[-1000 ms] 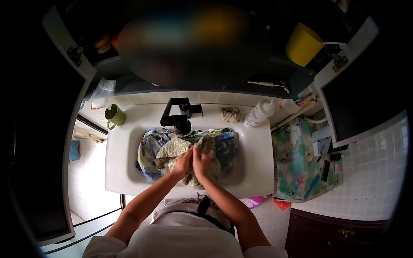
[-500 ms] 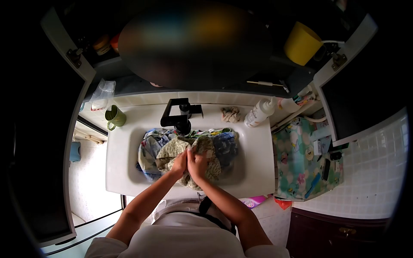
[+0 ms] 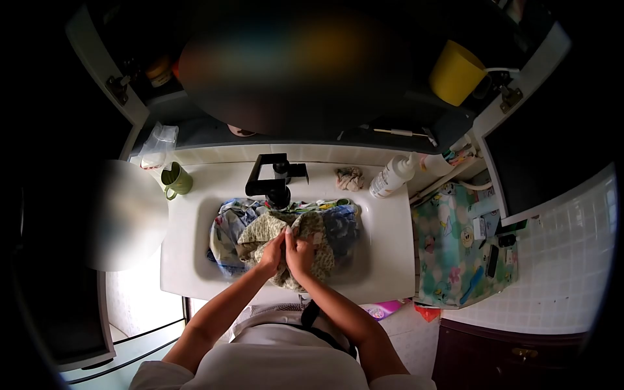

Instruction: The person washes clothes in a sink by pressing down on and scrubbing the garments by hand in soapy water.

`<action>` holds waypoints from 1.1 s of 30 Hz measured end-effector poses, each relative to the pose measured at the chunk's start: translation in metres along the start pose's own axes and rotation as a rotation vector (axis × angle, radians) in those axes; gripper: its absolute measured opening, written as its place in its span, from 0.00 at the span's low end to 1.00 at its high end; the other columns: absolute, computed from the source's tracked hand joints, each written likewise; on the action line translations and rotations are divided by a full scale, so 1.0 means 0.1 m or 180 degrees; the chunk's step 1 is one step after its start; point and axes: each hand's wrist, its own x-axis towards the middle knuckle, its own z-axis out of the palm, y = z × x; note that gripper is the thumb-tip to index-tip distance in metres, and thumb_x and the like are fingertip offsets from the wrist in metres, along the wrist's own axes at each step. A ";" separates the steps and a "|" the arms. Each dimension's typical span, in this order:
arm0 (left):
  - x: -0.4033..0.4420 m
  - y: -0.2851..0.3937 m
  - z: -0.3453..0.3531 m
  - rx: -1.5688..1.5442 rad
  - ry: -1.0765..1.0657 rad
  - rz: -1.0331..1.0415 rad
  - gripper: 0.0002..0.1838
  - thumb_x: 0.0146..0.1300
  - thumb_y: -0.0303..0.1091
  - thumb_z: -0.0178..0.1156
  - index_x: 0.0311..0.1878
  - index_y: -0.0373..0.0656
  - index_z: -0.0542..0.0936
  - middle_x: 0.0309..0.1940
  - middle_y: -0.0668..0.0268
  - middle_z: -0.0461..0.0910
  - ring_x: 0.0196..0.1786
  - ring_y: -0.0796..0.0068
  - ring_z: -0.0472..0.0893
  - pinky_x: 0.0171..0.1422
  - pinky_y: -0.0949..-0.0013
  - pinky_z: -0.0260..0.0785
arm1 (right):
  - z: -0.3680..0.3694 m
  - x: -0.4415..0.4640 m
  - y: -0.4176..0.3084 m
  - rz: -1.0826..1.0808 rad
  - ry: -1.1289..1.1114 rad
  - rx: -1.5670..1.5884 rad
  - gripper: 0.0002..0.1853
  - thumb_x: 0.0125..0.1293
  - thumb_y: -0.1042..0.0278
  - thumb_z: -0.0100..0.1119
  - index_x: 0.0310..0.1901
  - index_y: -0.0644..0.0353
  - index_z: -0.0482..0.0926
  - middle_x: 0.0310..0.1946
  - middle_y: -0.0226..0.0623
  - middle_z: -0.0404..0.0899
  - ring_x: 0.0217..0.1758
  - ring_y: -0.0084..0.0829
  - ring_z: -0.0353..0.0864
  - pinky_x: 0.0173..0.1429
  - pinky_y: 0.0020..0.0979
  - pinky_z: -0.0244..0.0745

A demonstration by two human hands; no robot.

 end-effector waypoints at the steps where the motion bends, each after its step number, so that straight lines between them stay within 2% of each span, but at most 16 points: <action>1: 0.03 -0.02 -0.02 -0.0040 -0.0219 0.0004 0.25 0.70 0.48 0.50 0.54 0.33 0.77 0.48 0.64 0.79 0.49 0.78 0.75 0.55 0.74 0.64 | -0.02 0.08 0.05 0.0076 -0.0019 0.0042 0.35 0.68 0.44 0.52 0.10 0.66 0.66 0.04 0.37 0.58 0.09 0.29 0.57 0.28 0.38 0.59; 2: 0.03 -0.02 -0.01 0.0154 -0.0216 -0.0020 0.25 0.70 0.49 0.50 0.57 0.35 0.75 0.52 0.64 0.76 0.53 0.76 0.73 0.59 0.73 0.61 | -0.02 0.15 0.11 0.0152 -0.0043 0.0085 0.36 0.67 0.43 0.53 0.10 0.66 0.67 0.04 0.34 0.57 0.09 0.25 0.56 0.18 0.36 0.51; 5: -0.13 0.11 0.07 0.0503 -0.0198 -0.0064 0.29 0.70 0.49 0.49 0.65 0.38 0.69 0.65 0.60 0.68 0.64 0.74 0.66 0.70 0.71 0.50 | 0.04 0.20 0.25 0.0017 0.0162 -0.0078 0.35 0.68 0.45 0.53 0.11 0.68 0.69 0.04 0.39 0.59 0.08 0.31 0.60 0.21 0.40 0.57; 6: -0.10 0.08 0.06 0.0364 -0.0186 0.0051 0.27 0.70 0.49 0.49 0.62 0.36 0.71 0.60 0.61 0.71 0.60 0.74 0.69 0.67 0.71 0.54 | 0.04 0.16 0.20 -0.0294 0.0339 -0.0223 0.35 0.68 0.45 0.52 0.11 0.68 0.69 0.04 0.41 0.60 0.08 0.34 0.61 0.22 0.41 0.59; 8: -0.03 -0.02 0.01 0.0084 -0.0163 0.0276 0.26 0.71 0.49 0.48 0.54 0.32 0.77 0.50 0.62 0.79 0.52 0.74 0.74 0.61 0.72 0.61 | 0.02 0.01 0.08 -0.0168 0.0198 -0.0437 0.34 0.68 0.47 0.50 0.11 0.67 0.70 0.06 0.45 0.63 0.14 0.48 0.67 0.47 0.44 0.73; 9: -0.05 0.03 0.01 0.0076 0.0043 0.0018 0.24 0.71 0.49 0.48 0.50 0.35 0.79 0.41 0.65 0.80 0.41 0.77 0.76 0.50 0.72 0.67 | -0.02 -0.06 0.03 0.0140 -0.0238 -0.0219 0.34 0.68 0.45 0.49 0.11 0.66 0.72 0.07 0.47 0.64 0.18 0.53 0.69 0.65 0.46 0.63; 10: 0.06 -0.07 -0.03 -0.0289 0.0107 -0.0118 0.23 0.70 0.50 0.48 0.46 0.38 0.80 0.32 0.69 0.78 0.32 0.79 0.73 0.40 0.72 0.67 | -0.01 -0.15 -0.05 -0.0109 -0.0123 -0.0171 0.34 0.69 0.45 0.49 0.11 0.65 0.71 0.07 0.46 0.64 0.17 0.53 0.68 0.63 0.47 0.65; 12: 0.04 -0.06 -0.09 -0.0013 -0.0007 -0.0182 0.22 0.70 0.50 0.49 0.45 0.39 0.81 0.31 0.69 0.78 0.32 0.80 0.72 0.38 0.73 0.65 | 0.00 -0.16 -0.03 -0.0306 -0.0068 -0.0156 0.34 0.69 0.46 0.49 0.11 0.65 0.71 0.06 0.46 0.63 0.15 0.50 0.67 0.67 0.47 0.61; 15: -0.03 0.01 -0.03 0.0052 -0.0001 -0.0180 0.23 0.70 0.50 0.49 0.49 0.39 0.81 0.34 0.68 0.79 0.33 0.82 0.71 0.39 0.75 0.65 | -0.03 -0.05 0.02 0.0175 -0.0433 -0.0394 0.34 0.68 0.47 0.50 0.11 0.68 0.71 0.05 0.46 0.63 0.13 0.43 0.69 0.52 0.45 0.72; 18: 0.04 -0.06 -0.05 0.0415 -0.0057 0.0028 0.26 0.70 0.51 0.49 0.55 0.37 0.79 0.35 0.68 0.79 0.34 0.84 0.69 0.41 0.75 0.63 | -0.02 0.18 0.13 0.0209 -0.0123 -0.0095 0.36 0.65 0.41 0.53 0.12 0.68 0.69 0.05 0.39 0.62 0.10 0.30 0.63 0.21 0.40 0.58; 22: 0.21 -0.05 -0.27 0.0720 0.0279 0.0570 0.32 0.66 0.56 0.52 0.59 0.36 0.75 0.37 0.67 0.79 0.36 0.82 0.71 0.44 0.76 0.64 | -0.28 0.46 0.27 0.1277 0.0025 0.0738 0.32 0.64 0.43 0.56 0.16 0.69 0.73 0.10 0.34 0.66 0.17 0.24 0.62 0.25 0.37 0.59; 24: 0.17 0.22 -0.48 -0.0307 0.0179 0.0029 0.30 0.64 0.58 0.53 0.52 0.37 0.77 0.46 0.59 0.80 0.47 0.68 0.79 0.53 0.65 0.71 | -0.50 0.59 0.40 0.1538 0.0417 0.0639 0.29 0.63 0.44 0.58 0.18 0.65 0.75 0.15 0.31 0.70 0.21 0.23 0.63 0.27 0.35 0.59; 26: 0.13 0.51 -0.68 -0.0692 0.0516 0.0130 0.27 0.65 0.55 0.54 0.49 0.37 0.78 0.42 0.63 0.81 0.42 0.73 0.79 0.47 0.66 0.72 | -0.66 0.70 0.68 0.1796 0.0959 0.1697 0.27 0.64 0.44 0.58 0.18 0.61 0.77 0.15 0.29 0.67 0.22 0.22 0.61 0.27 0.33 0.58; 28: 0.07 0.60 -0.84 -0.0157 0.0056 0.0535 0.23 0.66 0.52 0.56 0.46 0.37 0.80 0.39 0.65 0.82 0.40 0.77 0.79 0.47 0.71 0.71 | -0.76 0.66 0.57 0.1084 0.1021 0.1604 0.29 0.64 0.45 0.59 0.14 0.59 0.70 0.12 0.23 0.59 0.18 0.20 0.56 0.24 0.31 0.55; 31: -0.02 0.61 -0.76 -0.0010 0.0182 0.0641 0.20 0.66 0.49 0.57 0.42 0.38 0.81 0.33 0.70 0.81 0.35 0.82 0.77 0.44 0.74 0.71 | -0.97 0.52 0.44 0.1053 0.0699 0.0966 0.31 0.63 0.48 0.61 0.12 0.56 0.59 0.10 0.19 0.55 0.14 0.17 0.53 0.21 0.29 0.50; 33: 0.19 0.39 -0.93 0.0687 0.0479 0.0831 0.20 0.64 0.49 0.59 0.39 0.38 0.80 0.27 0.71 0.79 0.30 0.77 0.77 0.43 0.74 0.71 | -0.85 0.49 0.77 0.0913 0.0617 0.0603 0.31 0.63 0.49 0.61 0.11 0.57 0.58 0.09 0.20 0.52 0.14 0.17 0.53 0.21 0.31 0.50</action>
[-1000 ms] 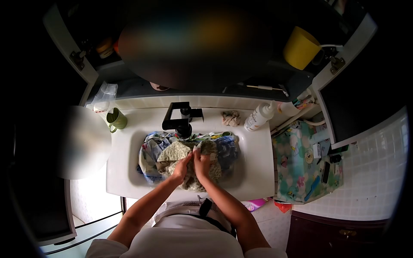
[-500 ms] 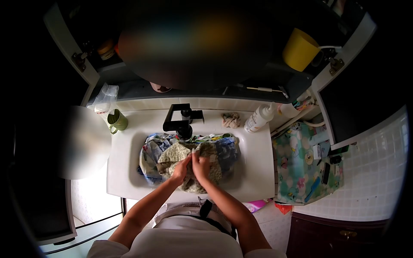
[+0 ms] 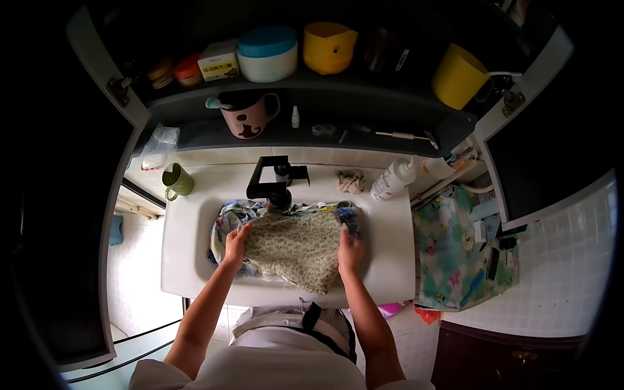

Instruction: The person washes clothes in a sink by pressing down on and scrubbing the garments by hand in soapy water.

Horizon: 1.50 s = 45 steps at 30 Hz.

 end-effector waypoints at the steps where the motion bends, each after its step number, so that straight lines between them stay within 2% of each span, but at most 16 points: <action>1: 0.02 -0.04 -0.02 0.0357 0.0117 0.0107 0.20 0.63 0.50 0.60 0.38 0.38 0.80 0.24 0.71 0.79 0.28 0.74 0.77 0.43 0.73 0.70 | 0.00 -0.01 0.07 -0.0083 -0.0028 -0.0178 0.32 0.63 0.49 0.61 0.10 0.57 0.57 0.08 0.21 0.51 0.14 0.17 0.53 0.21 0.31 0.51; 2: 0.03 -0.06 -0.07 0.1249 0.0258 0.0109 0.19 0.62 0.48 0.62 0.40 0.38 0.79 0.27 0.68 0.78 0.30 0.70 0.77 0.45 0.71 0.70 | -0.08 0.01 0.14 -0.0174 -0.0458 -0.0821 0.23 0.62 0.54 0.62 0.18 0.60 0.66 0.13 0.30 0.62 0.18 0.25 0.62 0.25 0.35 0.58; 4: -0.04 0.05 -0.08 0.3038 0.0521 0.0109 0.19 0.58 0.45 0.64 0.43 0.38 0.77 0.32 0.62 0.78 0.35 0.60 0.77 0.49 0.66 0.70 | -0.06 0.02 0.24 -0.1160 -0.0137 -0.1429 0.15 0.61 0.58 0.61 0.32 0.62 0.72 0.29 0.41 0.73 0.31 0.34 0.72 0.35 0.38 0.66; 5: -0.05 0.01 -0.05 0.2927 0.0841 0.0776 0.20 0.57 0.43 0.64 0.46 0.38 0.75 0.37 0.59 0.76 0.40 0.56 0.75 0.53 0.63 0.68 | -0.05 0.03 0.29 -0.1653 0.0029 -0.1731 0.15 0.60 0.60 0.61 0.40 0.64 0.75 0.37 0.47 0.78 0.37 0.38 0.77 0.40 0.40 0.69; 6: -0.07 -0.06 0.01 0.2789 0.1158 0.1438 0.22 0.55 0.41 0.65 0.49 0.39 0.74 0.42 0.55 0.74 0.45 0.53 0.74 0.56 0.60 0.66 | -0.06 -0.02 0.16 -0.1532 -0.0390 -0.1887 0.24 0.60 0.63 0.60 0.56 0.61 0.67 0.55 0.49 0.69 0.57 0.45 0.70 0.55 0.42 0.67; 7: -0.09 -0.11 0.06 0.2626 0.1468 0.2092 0.25 0.53 0.39 0.65 0.52 0.39 0.72 0.47 0.52 0.73 0.50 0.49 0.72 0.60 0.58 0.64 | -0.03 -0.10 -0.06 -0.1856 -0.0482 -0.1926 0.25 0.61 0.62 0.59 0.58 0.60 0.66 0.58 0.50 0.66 0.60 0.47 0.67 0.59 0.44 0.65; 8: -0.17 0.01 0.12 0.2868 0.1075 0.2140 0.30 0.51 0.33 0.64 0.58 0.42 0.67 0.57 0.51 0.65 0.61 0.49 0.65 0.66 0.55 0.59 | 0.04 -0.19 -0.29 -0.2174 -0.0579 -0.1962 0.26 0.63 0.60 0.59 0.60 0.58 0.65 0.61 0.50 0.64 0.63 0.48 0.65 0.62 0.47 0.62; 9: -0.18 0.03 0.19 0.2889 0.0686 0.2135 0.31 0.52 0.36 0.65 0.60 0.44 0.67 0.60 0.52 0.64 0.66 0.50 0.62 0.70 0.52 0.54 | 0.11 -0.26 -0.40 -0.2494 -0.0678 -0.1993 0.27 0.64 0.59 0.58 0.62 0.57 0.64 0.64 0.50 0.62 0.66 0.50 0.62 0.66 0.49 0.59; 12: -0.16 -0.08 0.38 0.4241 -0.0040 0.2253 0.38 0.58 0.51 0.60 0.69 0.50 0.61 0.71 0.54 0.52 0.75 0.52 0.47 0.75 0.44 0.37 | 0.37 -0.35 -0.24 -0.2748 -0.1306 -0.2950 0.35 0.66 0.47 0.53 0.71 0.45 0.55 0.73 0.44 0.49 0.76 0.49 0.44 0.74 0.56 0.39; 14: -0.09 -0.30 0.39 0.4749 -0.0466 0.2189 0.42 0.60 0.59 0.55 0.73 0.53 0.55 0.75 0.56 0.45 0.77 0.54 0.40 0.76 0.41 0.28 | 0.46 -0.27 0.03 -0.2730 -0.1415 -0.3125 0.37 0.65 0.42 0.51 0.73 0.40 0.52 0.74 0.42 0.46 0.77 0.48 0.40 0.74 0.59 0.35; 15: -0.07 -0.36 0.37 0.4807 -0.0513 0.2143 0.42 0.60 0.61 0.53 0.74 0.54 0.53 0.75 0.56 0.44 0.77 0.54 0.39 0.76 0.42 0.28 | 0.49 -0.26 0.09 -0.2718 -0.1470 -0.3215 0.38 0.65 0.40 0.50 0.73 0.37 0.50 0.75 0.41 0.45 0.78 0.47 0.38 0.74 0.60 0.33; 18: -0.01 -0.54 0.32 0.4936 -0.0616 0.2043 0.44 0.62 0.64 0.49 0.76 0.56 0.47 0.76 0.57 0.41 0.77 0.52 0.38 0.76 0.42 0.27 | 0.52 -0.25 0.25 -0.2617 -0.1643 -0.3218 0.38 0.66 0.38 0.47 0.74 0.37 0.49 0.75 0.40 0.41 0.78 0.47 0.35 0.75 0.58 0.29; 23: 0.16 -0.69 0.29 0.5035 -0.0672 0.2024 0.44 0.62 0.64 0.48 0.76 0.56 0.45 0.76 0.57 0.38 0.77 0.51 0.36 0.75 0.39 0.26 | 0.61 -0.22 0.38 -0.2567 -0.1673 -0.3216 0.37 0.67 0.38 0.45 0.74 0.37 0.47 0.76 0.39 0.37 0.79 0.45 0.32 0.75 0.58 0.27; 31: 0.36 -0.86 0.29 0.5247 -0.0787 0.1933 0.44 0.63 0.65 0.44 0.76 0.54 0.43 0.76 0.55 0.33 0.77 0.48 0.32 0.74 0.37 0.24 | 0.72 -0.18 0.54 -0.2687 -0.1421 -0.3091 0.35 0.66 0.41 0.47 0.73 0.38 0.52 0.75 0.39 0.43 0.78 0.45 0.36 0.75 0.58 0.29; 38: 0.44 -0.91 0.32 0.5616 -0.1142 0.1336 0.44 0.64 0.66 0.41 0.76 0.52 0.44 0.76 0.54 0.30 0.77 0.47 0.29 0.74 0.36 0.21 | 0.75 -0.16 0.61 -0.2732 -0.1437 -0.3130 0.36 0.65 0.42 0.50 0.72 0.44 0.55 0.75 0.42 0.44 0.78 0.47 0.37 0.74 0.59 0.29; 45: 0.48 -0.87 0.37 0.5935 -0.1481 0.0838 0.42 0.65 0.66 0.35 0.76 0.52 0.44 0.76 0.54 0.28 0.76 0.45 0.26 0.72 0.35 0.17 | 0.78 -0.15 0.62 -0.2661 -0.1541 -0.3240 0.35 0.66 0.44 0.48 0.72 0.46 0.56 0.75 0.44 0.43 0.78 0.49 0.35 0.74 0.61 0.27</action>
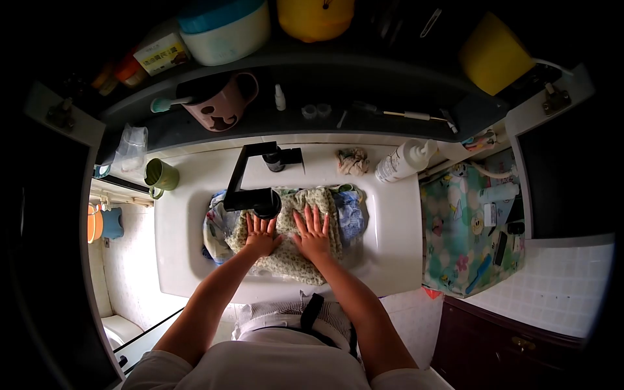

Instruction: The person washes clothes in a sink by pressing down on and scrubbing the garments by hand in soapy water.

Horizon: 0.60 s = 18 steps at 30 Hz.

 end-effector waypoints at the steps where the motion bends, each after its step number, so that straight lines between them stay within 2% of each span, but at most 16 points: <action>1: 0.00 0.00 -0.02 0.0010 -0.0069 -0.0004 0.42 0.66 0.66 0.34 0.76 0.52 0.44 0.76 0.54 0.28 0.76 0.45 0.26 0.72 0.35 0.16 | 0.03 0.00 0.01 -0.0006 -0.0008 -0.0030 0.35 0.66 0.44 0.48 0.72 0.46 0.56 0.75 0.44 0.43 0.78 0.48 0.35 0.74 0.60 0.27; 8: 0.03 0.04 -0.06 0.0122 -0.0306 -0.0080 0.40 0.67 0.65 0.32 0.76 0.52 0.44 0.76 0.54 0.27 0.76 0.46 0.26 0.73 0.36 0.16 | 0.06 0.01 0.01 -0.0005 -0.0005 -0.0066 0.34 0.66 0.43 0.47 0.71 0.48 0.57 0.75 0.43 0.40 0.78 0.48 0.33 0.74 0.60 0.26; 11: 0.03 0.05 -0.11 0.0173 -0.0405 -0.0104 0.40 0.67 0.65 0.32 0.76 0.51 0.45 0.76 0.55 0.28 0.76 0.46 0.26 0.73 0.37 0.17 | 0.03 0.02 -0.01 0.0109 -0.0294 -0.0227 0.37 0.66 0.42 0.47 0.74 0.40 0.50 0.76 0.41 0.39 0.78 0.46 0.32 0.75 0.59 0.27; 14: 0.03 0.06 -0.12 0.0168 -0.0455 -0.0115 0.39 0.68 0.64 0.31 0.76 0.51 0.45 0.76 0.55 0.28 0.76 0.46 0.26 0.73 0.37 0.18 | 0.08 0.02 0.00 0.0071 -0.0247 -0.0233 0.37 0.66 0.43 0.47 0.74 0.41 0.49 0.76 0.41 0.39 0.78 0.48 0.32 0.75 0.60 0.26; 18: 0.08 0.10 -0.08 0.0224 -0.0620 -0.0211 0.39 0.68 0.64 0.31 0.76 0.52 0.44 0.76 0.57 0.28 0.76 0.46 0.27 0.73 0.36 0.19 | 0.04 0.08 -0.03 0.0212 -0.0809 -0.0244 0.37 0.68 0.42 0.43 0.74 0.41 0.44 0.76 0.40 0.33 0.78 0.49 0.27 0.74 0.61 0.22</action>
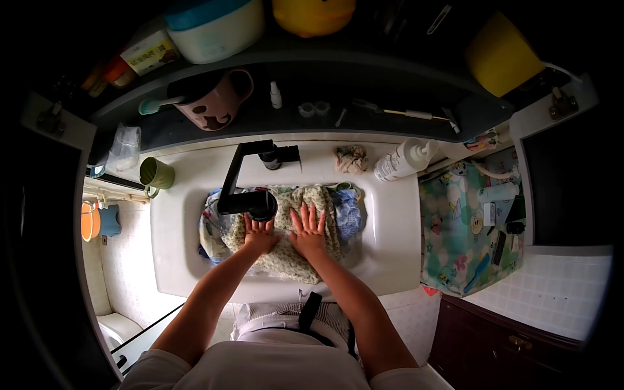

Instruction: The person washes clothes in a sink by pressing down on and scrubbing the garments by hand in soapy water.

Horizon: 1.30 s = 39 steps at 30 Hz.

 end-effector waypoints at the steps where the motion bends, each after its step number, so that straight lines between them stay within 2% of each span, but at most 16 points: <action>1: 0.03 0.01 0.01 0.0027 -0.0062 -0.0028 0.39 0.68 0.64 0.31 0.76 0.52 0.44 0.76 0.57 0.28 0.76 0.46 0.27 0.73 0.35 0.20 | -0.04 0.02 -0.02 0.0051 -0.0208 -0.0075 0.37 0.68 0.42 0.41 0.75 0.42 0.42 0.76 0.40 0.32 0.78 0.48 0.25 0.74 0.61 0.20; 3: 0.07 0.03 0.03 0.0026 -0.0122 -0.0054 0.39 0.68 0.64 0.32 0.76 0.52 0.44 0.76 0.58 0.30 0.76 0.46 0.28 0.72 0.35 0.21 | -0.12 0.07 -0.05 0.0153 -0.0669 -0.0176 0.38 0.69 0.41 0.37 0.75 0.42 0.37 0.76 0.39 0.27 0.78 0.48 0.20 0.73 0.61 0.16; 6: 0.12 0.03 0.08 0.0052 -0.0182 -0.0103 0.39 0.67 0.63 0.34 0.75 0.52 0.45 0.77 0.58 0.32 0.76 0.46 0.29 0.73 0.35 0.22 | -0.07 0.08 -0.05 0.0074 -0.0482 -0.0103 0.37 0.69 0.41 0.36 0.74 0.49 0.45 0.76 0.43 0.30 0.77 0.51 0.18 0.71 0.63 0.13; 16: 0.29 0.04 0.21 -0.0063 -0.0470 -0.0233 0.36 0.68 0.60 0.33 0.75 0.54 0.48 0.77 0.64 0.39 0.77 0.49 0.33 0.73 0.37 0.24 | -0.11 0.24 -0.15 0.0267 -0.0854 -0.0290 0.36 0.69 0.41 0.34 0.74 0.50 0.48 0.76 0.44 0.30 0.77 0.53 0.18 0.70 0.65 0.13; 17: 0.41 0.01 0.43 0.0113 -0.0281 -0.0073 0.35 0.69 0.59 0.32 0.75 0.55 0.48 0.77 0.64 0.39 0.77 0.49 0.33 0.73 0.36 0.22 | -0.12 0.25 -0.16 0.0284 -0.0913 -0.0309 0.36 0.69 0.41 0.34 0.74 0.50 0.48 0.76 0.44 0.30 0.77 0.54 0.18 0.70 0.65 0.13; 19: 0.25 0.04 0.24 0.0336 -0.0047 -0.0150 0.35 0.69 0.60 0.31 0.75 0.56 0.47 0.77 0.65 0.38 0.77 0.49 0.33 0.73 0.36 0.21 | -0.20 0.25 -0.19 0.0354 -0.1064 -0.0448 0.36 0.69 0.41 0.34 0.74 0.44 0.44 0.76 0.41 0.29 0.77 0.51 0.21 0.71 0.65 0.15; 20: 0.21 0.05 0.15 0.0444 0.0086 -0.0196 0.35 0.69 0.60 0.31 0.75 0.56 0.47 0.77 0.65 0.38 0.77 0.49 0.32 0.73 0.36 0.20 | -0.15 0.22 -0.17 0.0281 -0.0834 -0.0399 0.36 0.69 0.41 0.36 0.74 0.46 0.46 0.76 0.42 0.30 0.77 0.52 0.21 0.71 0.65 0.16; 24: -0.06 -0.07 0.01 -0.0171 0.0762 0.0189 0.41 0.64 0.61 0.45 0.75 0.56 0.47 0.76 0.57 0.35 0.77 0.46 0.30 0.73 0.35 0.19 | -0.07 0.08 -0.01 -0.0080 -0.0222 -0.0151 0.39 0.67 0.39 0.42 0.74 0.48 0.46 0.76 0.45 0.33 0.78 0.50 0.23 0.72 0.62 0.16; 26: -0.19 -0.15 -0.15 -0.0945 0.0618 0.0463 0.49 0.57 0.66 0.52 0.76 0.55 0.45 0.76 0.53 0.32 0.76 0.45 0.28 0.73 0.35 0.20 | -0.34 0.04 0.09 -0.0381 -0.0856 0.0089 0.42 0.66 0.34 0.42 0.74 0.47 0.45 0.76 0.45 0.31 0.78 0.49 0.20 0.72 0.62 0.14; 28: -0.36 -0.22 -0.36 -0.1721 0.0475 0.0739 0.58 0.49 0.70 0.60 0.76 0.54 0.43 0.75 0.50 0.28 0.76 0.44 0.26 0.73 0.35 0.21 | -0.65 -0.04 0.11 -0.0389 -0.1194 0.0376 0.54 0.53 0.22 0.49 0.75 0.45 0.42 0.76 0.45 0.30 0.78 0.48 0.20 0.72 0.61 0.15; 29: -0.47 -0.18 -0.47 -0.1437 0.0654 0.0631 0.66 0.39 0.76 0.62 0.76 0.55 0.42 0.76 0.50 0.33 0.76 0.47 0.27 0.72 0.34 0.22 | -0.69 -0.10 0.14 -0.0572 -0.0828 0.0201 0.59 0.48 0.19 0.51 0.75 0.46 0.41 0.76 0.44 0.28 0.78 0.48 0.20 0.72 0.64 0.16; 30: -0.48 -0.15 -0.51 -0.1240 0.0707 0.0736 0.67 0.36 0.77 0.63 0.76 0.55 0.42 0.75 0.51 0.35 0.76 0.47 0.27 0.72 0.33 0.22 | -0.71 -0.13 0.17 -0.0744 -0.0466 0.0025 0.64 0.43 0.17 0.53 0.75 0.47 0.40 0.76 0.44 0.27 0.78 0.48 0.21 0.71 0.66 0.17; 33: -0.41 -0.11 -0.54 -0.0755 0.1107 0.1022 0.73 0.27 0.80 0.64 0.76 0.59 0.41 0.75 0.54 0.44 0.77 0.48 0.32 0.70 0.29 0.21 | -0.78 0.00 0.15 -0.0980 -0.0431 -0.0467 0.71 0.32 0.12 0.53 0.75 0.49 0.40 0.76 0.44 0.28 0.78 0.49 0.20 0.70 0.68 0.18; 36: -0.32 0.01 -0.52 0.0021 0.0659 0.0728 0.74 0.25 0.80 0.63 0.76 0.60 0.40 0.75 0.57 0.45 0.77 0.49 0.34 0.68 0.25 0.20 | -0.60 0.14 0.12 -0.0746 -0.1042 -0.0737 0.76 0.25 0.11 0.56 0.75 0.50 0.41 0.76 0.44 0.26 0.77 0.50 0.19 0.68 0.72 0.17; 37: -0.26 0.04 -0.42 0.0140 0.0707 0.0636 0.75 0.23 0.80 0.63 0.76 0.61 0.39 0.75 0.60 0.46 0.77 0.49 0.36 0.66 0.23 0.19 | -0.53 0.16 0.09 -0.0718 -0.0930 -0.0830 0.77 0.22 0.12 0.58 0.75 0.50 0.41 0.75 0.45 0.25 0.77 0.52 0.17 0.67 0.73 0.17; 39: -0.18 0.03 -0.36 0.0245 0.0580 0.0602 0.73 0.25 0.81 0.62 0.76 0.60 0.41 0.75 0.60 0.45 0.77 0.47 0.35 0.66 0.22 0.21 | -0.53 0.24 0.01 -0.0503 -0.1357 -0.0933 0.75 0.27 0.15 0.61 0.75 0.46 0.36 0.75 0.43 0.21 0.76 0.53 0.14 0.67 0.72 0.16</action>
